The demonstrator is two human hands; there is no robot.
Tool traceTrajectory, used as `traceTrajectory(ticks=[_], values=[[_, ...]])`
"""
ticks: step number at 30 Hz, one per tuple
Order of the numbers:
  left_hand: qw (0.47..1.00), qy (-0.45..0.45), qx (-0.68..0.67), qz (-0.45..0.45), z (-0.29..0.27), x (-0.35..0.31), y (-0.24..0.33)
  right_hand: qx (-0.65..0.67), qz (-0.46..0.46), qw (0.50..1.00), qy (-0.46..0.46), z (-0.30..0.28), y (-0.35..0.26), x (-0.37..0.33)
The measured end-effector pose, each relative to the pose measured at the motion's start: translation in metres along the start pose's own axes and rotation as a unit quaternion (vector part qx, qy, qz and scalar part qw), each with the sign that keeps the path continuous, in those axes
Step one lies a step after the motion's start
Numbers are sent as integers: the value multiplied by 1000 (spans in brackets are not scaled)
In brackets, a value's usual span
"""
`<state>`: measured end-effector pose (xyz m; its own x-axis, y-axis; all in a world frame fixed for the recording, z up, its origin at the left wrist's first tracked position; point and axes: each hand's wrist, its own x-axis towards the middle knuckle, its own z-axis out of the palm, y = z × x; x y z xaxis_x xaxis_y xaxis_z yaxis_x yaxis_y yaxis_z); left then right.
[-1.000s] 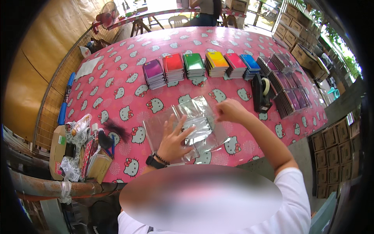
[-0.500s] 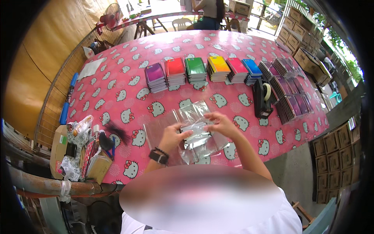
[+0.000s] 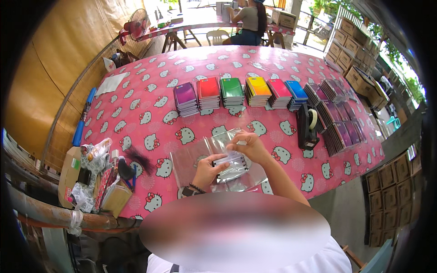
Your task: The person gathers small notebooks from stacks on a table, places them into a clear plastic bag, and then secures the bag with tape.
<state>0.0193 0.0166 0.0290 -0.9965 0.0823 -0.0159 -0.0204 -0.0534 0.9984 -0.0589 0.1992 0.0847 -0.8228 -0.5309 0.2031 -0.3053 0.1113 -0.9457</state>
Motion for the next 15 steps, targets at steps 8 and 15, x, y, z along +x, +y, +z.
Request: traceTrajectory(ticks=[8, 15], values=[[972, 122, 82, 186, 7, 6, 33, -89, 134, 983, -85, -9, 11, -21], [997, -19, 69, -9, -3, 1, 8, -88, -82, 993, 11, 13, 4, -14]])
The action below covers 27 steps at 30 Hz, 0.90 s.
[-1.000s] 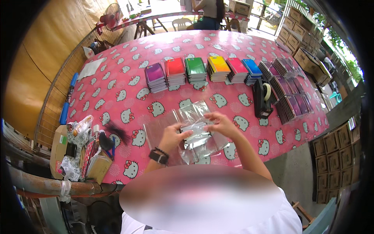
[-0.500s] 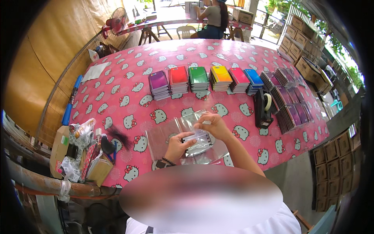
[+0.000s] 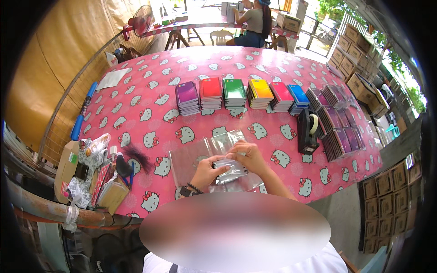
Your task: The person gathers small notebooks from stacks on a table, places them into a clear plastic bag, and then secures the bag with tape.
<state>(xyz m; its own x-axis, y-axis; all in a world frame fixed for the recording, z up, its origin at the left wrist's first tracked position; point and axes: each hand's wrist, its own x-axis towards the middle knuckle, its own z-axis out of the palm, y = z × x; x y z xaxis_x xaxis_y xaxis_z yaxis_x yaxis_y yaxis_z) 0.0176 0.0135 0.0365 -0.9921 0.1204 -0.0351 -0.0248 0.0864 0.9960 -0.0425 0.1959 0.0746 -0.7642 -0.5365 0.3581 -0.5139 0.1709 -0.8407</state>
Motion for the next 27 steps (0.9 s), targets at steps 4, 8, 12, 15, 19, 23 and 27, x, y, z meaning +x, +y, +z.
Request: traceTrajectory(ticks=[4, 8, 12, 15, 19, 23, 27], values=[[999, 6, -48, 16, 4, 1, -3, 221, 112, 968, 52, -12, -23, 1], [998, 47, -11, 46, 8, 6, -5, 57, 251, 964, -72, -19, -2, -13], [987, 70, 66, 126, 8, 8, -5, 32, 139, 989, -24, -5, 13, -18], [947, 82, 162, 266, 1, -7, 26, 38, 43, 996, -67, -15, 8, -25], [898, 18, 347, 269, 0, -32, 28, -38, -57, 989, -128, -20, -7, -34], [899, 37, 318, 301, 6, -27, -3, -186, -94, 978, -22, 3, 6, -59], [927, 84, 210, 299, 12, -22, -7, -183, -76, 973, 115, 29, -2, -56]])
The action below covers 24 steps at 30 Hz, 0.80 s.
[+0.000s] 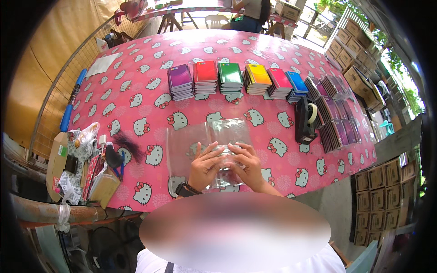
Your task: The person gathers small notebooks from stacks on a table, places them into a clear plastic bag, and then secures the bag with tape.
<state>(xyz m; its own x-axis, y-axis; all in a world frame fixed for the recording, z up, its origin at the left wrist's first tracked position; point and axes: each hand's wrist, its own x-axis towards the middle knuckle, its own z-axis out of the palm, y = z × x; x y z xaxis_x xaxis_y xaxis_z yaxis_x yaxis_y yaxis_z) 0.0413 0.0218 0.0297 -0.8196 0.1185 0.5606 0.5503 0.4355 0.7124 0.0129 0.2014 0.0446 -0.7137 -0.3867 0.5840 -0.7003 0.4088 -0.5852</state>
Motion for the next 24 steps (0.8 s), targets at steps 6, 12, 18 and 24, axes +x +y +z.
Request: traceTrajectory(ticks=[6, 12, 18, 24], values=[[994, 66, -36, -80, 3, 13, 1, 55, 127, 990, 18, 3, -5, 17], [979, 178, 12, -100, 12, 19, 15, 230, 332, 910, -92, 0, 14, 40], [975, -7, 222, -3, 22, -17, 46, 237, 339, 901, -132, -3, 28, 42], [958, -29, 284, -39, 30, -20, 38, 185, 245, 952, 11, -55, 57, 30]])
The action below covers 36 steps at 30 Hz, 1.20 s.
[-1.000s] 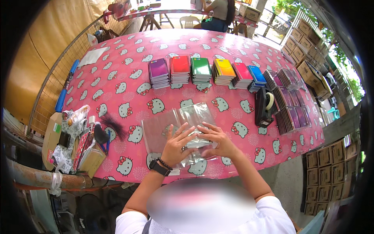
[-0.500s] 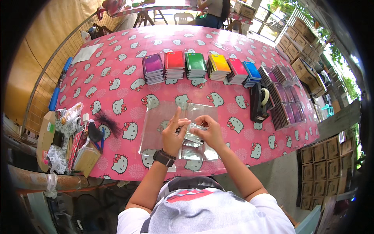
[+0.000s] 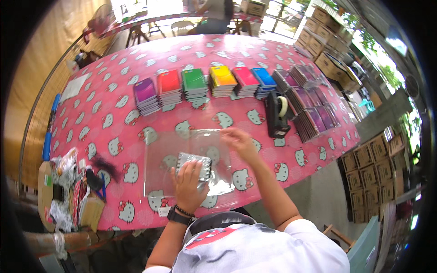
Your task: The person gathers small notebooks from stacks on a table, places them into a clear plastic bag, and then secures the bag with tape.
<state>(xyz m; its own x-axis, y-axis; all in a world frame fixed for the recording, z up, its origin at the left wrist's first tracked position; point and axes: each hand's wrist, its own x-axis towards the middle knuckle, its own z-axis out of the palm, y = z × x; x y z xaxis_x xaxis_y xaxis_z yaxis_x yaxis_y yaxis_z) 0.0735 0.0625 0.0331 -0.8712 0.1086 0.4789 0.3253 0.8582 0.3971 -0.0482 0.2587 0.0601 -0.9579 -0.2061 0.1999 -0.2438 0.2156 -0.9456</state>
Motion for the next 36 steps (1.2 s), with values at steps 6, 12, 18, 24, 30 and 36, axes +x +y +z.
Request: traceTrajectory(ticks=[6, 12, 18, 24, 30, 36], values=[[1000, -2, 19, 0, 7, 7, 17, -161, 95, 896, 402, -214, 91, 1], [999, -15, 38, -24, 2, 4, 15, -112, 167, 928, 312, -211, 119, 16], [998, -32, 39, -31, -2, 4, 18, -93, 101, 917, 375, -182, 122, -47], [997, -44, 40, -40, -3, 1, 11, 235, 328, 912, 69, -106, 96, -16], [997, -54, 13, -54, -6, 5, 18, 2, -66, 922, -381, -9, -30, 45], [996, -48, -24, -69, -13, 8, 16, -376, -151, 758, -511, 58, -59, 77]])
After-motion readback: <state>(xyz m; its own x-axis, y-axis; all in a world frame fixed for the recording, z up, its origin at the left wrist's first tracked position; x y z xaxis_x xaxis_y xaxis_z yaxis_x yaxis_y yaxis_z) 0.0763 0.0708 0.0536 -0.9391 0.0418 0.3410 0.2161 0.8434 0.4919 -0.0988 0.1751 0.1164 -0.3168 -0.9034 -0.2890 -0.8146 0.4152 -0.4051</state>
